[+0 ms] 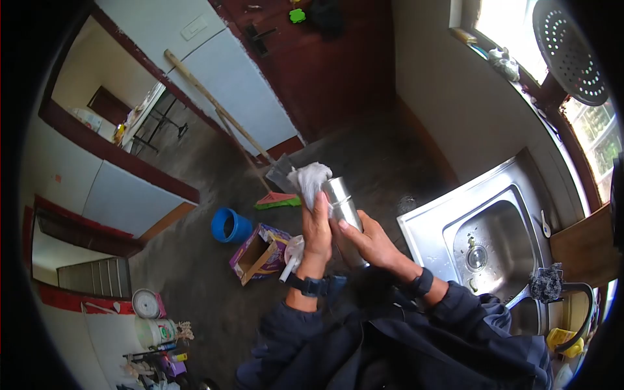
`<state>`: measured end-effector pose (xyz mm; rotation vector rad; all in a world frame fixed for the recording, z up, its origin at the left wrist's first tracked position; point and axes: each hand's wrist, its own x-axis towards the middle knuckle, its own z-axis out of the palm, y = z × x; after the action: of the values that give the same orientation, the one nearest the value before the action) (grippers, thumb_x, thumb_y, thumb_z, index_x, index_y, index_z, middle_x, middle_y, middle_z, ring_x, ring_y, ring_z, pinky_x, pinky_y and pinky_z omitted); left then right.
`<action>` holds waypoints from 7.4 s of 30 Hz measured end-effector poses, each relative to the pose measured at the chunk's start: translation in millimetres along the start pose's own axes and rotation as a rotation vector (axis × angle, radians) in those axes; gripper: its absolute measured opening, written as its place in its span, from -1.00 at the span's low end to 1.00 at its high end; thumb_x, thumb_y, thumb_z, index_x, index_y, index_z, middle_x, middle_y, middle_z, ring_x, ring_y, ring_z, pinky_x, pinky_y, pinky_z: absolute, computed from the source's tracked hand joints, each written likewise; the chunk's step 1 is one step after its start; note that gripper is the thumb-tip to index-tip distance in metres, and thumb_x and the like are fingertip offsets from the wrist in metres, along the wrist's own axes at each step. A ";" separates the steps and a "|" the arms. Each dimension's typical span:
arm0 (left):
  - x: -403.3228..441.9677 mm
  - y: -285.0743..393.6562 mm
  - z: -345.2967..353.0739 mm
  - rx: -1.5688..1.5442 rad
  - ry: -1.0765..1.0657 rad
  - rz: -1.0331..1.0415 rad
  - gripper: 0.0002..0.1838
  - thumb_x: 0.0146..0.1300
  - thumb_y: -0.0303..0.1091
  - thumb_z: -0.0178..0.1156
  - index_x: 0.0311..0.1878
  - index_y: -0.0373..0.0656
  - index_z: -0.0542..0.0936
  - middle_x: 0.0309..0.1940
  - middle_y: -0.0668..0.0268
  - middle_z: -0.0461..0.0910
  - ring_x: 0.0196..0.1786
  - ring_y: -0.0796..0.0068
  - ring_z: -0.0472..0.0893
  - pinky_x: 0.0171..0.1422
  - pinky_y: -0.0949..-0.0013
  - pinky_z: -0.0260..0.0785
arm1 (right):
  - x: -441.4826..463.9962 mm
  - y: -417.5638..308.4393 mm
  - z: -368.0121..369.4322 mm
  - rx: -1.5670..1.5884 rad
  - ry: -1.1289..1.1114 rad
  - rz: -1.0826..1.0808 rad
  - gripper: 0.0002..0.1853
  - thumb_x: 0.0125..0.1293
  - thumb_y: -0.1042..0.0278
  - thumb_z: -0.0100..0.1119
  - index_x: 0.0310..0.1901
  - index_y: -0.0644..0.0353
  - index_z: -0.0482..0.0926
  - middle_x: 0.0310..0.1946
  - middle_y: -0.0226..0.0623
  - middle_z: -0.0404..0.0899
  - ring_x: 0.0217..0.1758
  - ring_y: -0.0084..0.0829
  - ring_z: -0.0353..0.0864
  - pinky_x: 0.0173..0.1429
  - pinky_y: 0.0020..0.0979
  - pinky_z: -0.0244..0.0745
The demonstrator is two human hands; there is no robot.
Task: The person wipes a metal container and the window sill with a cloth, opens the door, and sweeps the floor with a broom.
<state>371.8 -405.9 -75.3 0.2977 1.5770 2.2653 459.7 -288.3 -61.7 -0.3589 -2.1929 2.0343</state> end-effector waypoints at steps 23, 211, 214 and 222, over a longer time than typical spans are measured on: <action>144.8 22.7 -24.6 0.169 -0.294 0.272 -0.35 0.51 -0.17 0.16 0.48 -0.28 0.19 0.32 0.15 0.39 0.34 0.36 0.42 0.44 0.27 0.26 | 183.5 -24.8 21.3 -0.058 0.354 -0.158 -0.38 0.61 -0.14 -0.16 0.32 0.32 0.39 0.13 0.02 0.60 0.23 -0.23 0.58 0.30 -0.23 0.43; 540.5 -173.4 365.0 0.433 -1.077 -0.347 -0.65 0.51 -0.20 0.17 0.02 -0.37 0.65 -0.13 0.25 0.72 -0.12 0.49 0.65 0.05 0.37 0.51 | 43.9 13.5 -633.9 -0.575 2.191 -0.609 -0.17 0.21 0.07 0.55 0.40 0.23 0.34 0.11 -0.31 0.57 0.12 -0.46 0.54 0.25 -0.35 0.49; 539.6 -175.6 370.7 0.433 -1.081 -0.361 -0.65 0.50 -0.20 0.18 0.00 -0.36 0.66 -0.16 0.27 0.72 -0.14 0.51 0.65 0.02 0.39 0.51 | 40.4 18.0 -628.6 -0.669 2.195 -0.542 -0.15 0.23 0.03 0.53 0.43 0.23 0.31 0.16 -0.25 0.55 0.18 -0.40 0.53 0.30 -0.31 0.45; 541.7 -189.4 370.2 0.412 -1.098 -0.365 -0.66 0.52 -0.23 0.15 0.05 -0.37 0.64 -0.09 0.22 0.72 -0.08 0.47 0.67 0.10 0.35 0.51 | 32.4 39.8 -593.3 -0.770 2.180 -0.055 -0.11 0.22 0.02 0.50 0.47 0.23 0.28 0.11 -0.05 0.54 0.21 -0.12 0.58 0.25 -0.13 0.50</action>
<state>48.6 192.3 -139.7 1.0377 1.2668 1.0933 582.5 294.4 -53.9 -1.4496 -1.0186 -0.1238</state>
